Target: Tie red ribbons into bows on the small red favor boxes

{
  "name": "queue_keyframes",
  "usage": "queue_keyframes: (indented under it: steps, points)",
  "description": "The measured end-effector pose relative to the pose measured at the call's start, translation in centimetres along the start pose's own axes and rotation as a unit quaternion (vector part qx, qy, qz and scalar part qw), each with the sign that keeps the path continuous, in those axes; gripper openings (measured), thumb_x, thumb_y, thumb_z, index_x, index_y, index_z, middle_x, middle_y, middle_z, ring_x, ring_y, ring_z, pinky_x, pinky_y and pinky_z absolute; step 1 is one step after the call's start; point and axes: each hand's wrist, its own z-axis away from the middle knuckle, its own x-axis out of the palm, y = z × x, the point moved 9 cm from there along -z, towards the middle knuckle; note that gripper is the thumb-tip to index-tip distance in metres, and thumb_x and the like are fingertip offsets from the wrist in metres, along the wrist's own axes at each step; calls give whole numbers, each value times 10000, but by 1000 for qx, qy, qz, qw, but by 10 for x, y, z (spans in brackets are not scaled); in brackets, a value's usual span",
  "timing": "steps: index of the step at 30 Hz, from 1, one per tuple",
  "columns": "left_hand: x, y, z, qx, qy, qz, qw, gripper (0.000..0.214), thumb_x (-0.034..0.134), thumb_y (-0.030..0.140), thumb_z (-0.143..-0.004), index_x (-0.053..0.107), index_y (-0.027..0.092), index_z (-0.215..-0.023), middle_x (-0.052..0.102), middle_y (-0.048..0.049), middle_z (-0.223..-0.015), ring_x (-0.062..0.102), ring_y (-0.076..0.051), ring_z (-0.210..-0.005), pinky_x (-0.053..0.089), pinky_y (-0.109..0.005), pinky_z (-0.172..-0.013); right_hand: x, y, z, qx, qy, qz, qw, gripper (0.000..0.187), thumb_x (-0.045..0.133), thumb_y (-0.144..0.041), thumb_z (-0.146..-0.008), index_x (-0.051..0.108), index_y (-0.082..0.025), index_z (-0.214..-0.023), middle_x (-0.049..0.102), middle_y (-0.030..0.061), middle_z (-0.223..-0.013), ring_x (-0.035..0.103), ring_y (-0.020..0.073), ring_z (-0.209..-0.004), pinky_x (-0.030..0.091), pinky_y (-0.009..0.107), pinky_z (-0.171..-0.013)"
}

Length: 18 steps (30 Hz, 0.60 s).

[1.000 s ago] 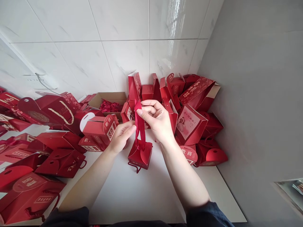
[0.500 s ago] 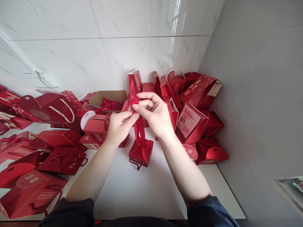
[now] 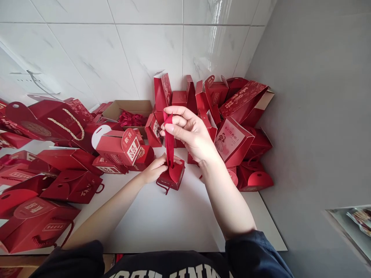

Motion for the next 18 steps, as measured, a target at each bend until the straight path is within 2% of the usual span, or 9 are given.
queue_keyframes:
  steps: [2,4,6,9,11,13,15,18]
  points:
    - [0,-2,2,6,15,-26,1000,472,416,78,-841,598,226,-1250,605,-50,-1354,479,-239,-1322,5,-509,-1215,-6,0,0,-7,17,7,1000,381,821,-322,-709,648,-263,-1043,653,-45,-737,676,148,-742,588,322,-806]
    - [1,-4,4,14,23,-27,999,406,450,103,-868,607,223,-1223,590,-63,-1365,469,-236,-1333,23,-503,-1217,-10,2,0,-3,25,11,1000,375,823,-322,-704,656,-268,-1036,649,-44,-739,672,148,-746,586,326,-817]
    - [1,-5,5,26,28,2,999,357,493,127,-877,599,198,-1210,614,-93,-1319,514,-234,-1287,148,-486,-1206,-12,5,-1,6,29,12,999,377,825,-333,-700,658,-272,-1033,655,-41,-755,673,151,-757,587,326,-811]
    - [-1,-6,6,40,29,48,998,294,549,139,-861,610,156,-1147,674,-119,-1160,592,-232,-1166,364,-435,-1106,-17,9,-4,11,38,12,999,378,828,-350,-693,660,-280,-1024,660,-41,-769,671,150,-762,589,320,-797]
    - [-2,-7,6,43,28,56,997,234,567,140,-848,636,144,-1071,688,-115,-1086,608,-231,-1123,422,-407,-1053,-19,11,-5,10,43,12,999,372,832,-349,-689,663,-283,-1014,660,-43,-770,668,145,-756,589,313,-785]
    - [-5,-7,6,39,28,48,998,225,590,148,-832,647,144,-1050,684,-112,-1102,606,-234,-1123,430,-399,-1043,-20,11,-6,8,46,11,999,367,836,-344,-685,666,-282,-1004,659,-45,-771,665,139,-747,587,301,-766]
    - [-7,-7,5,30,35,23,999,309,628,167,-809,630,151,-1117,671,-112,-1148,598,-241,-1130,428,-409,-1044,-20,11,-6,7,48,10,999,359,835,-341,-687,668,-280,-999,660,-46,-772,661,133,-740,582,289,-750]
    - [-11,-2,5,25,46,-38,998,418,676,202,-779,596,170,-1188,658,-107,-1178,581,-257,-1144,333,-468,-1118,-19,11,-6,8,50,11,999,348,831,-342,-691,669,-276,-993,661,-48,-773,657,128,-731,575,276,-739]
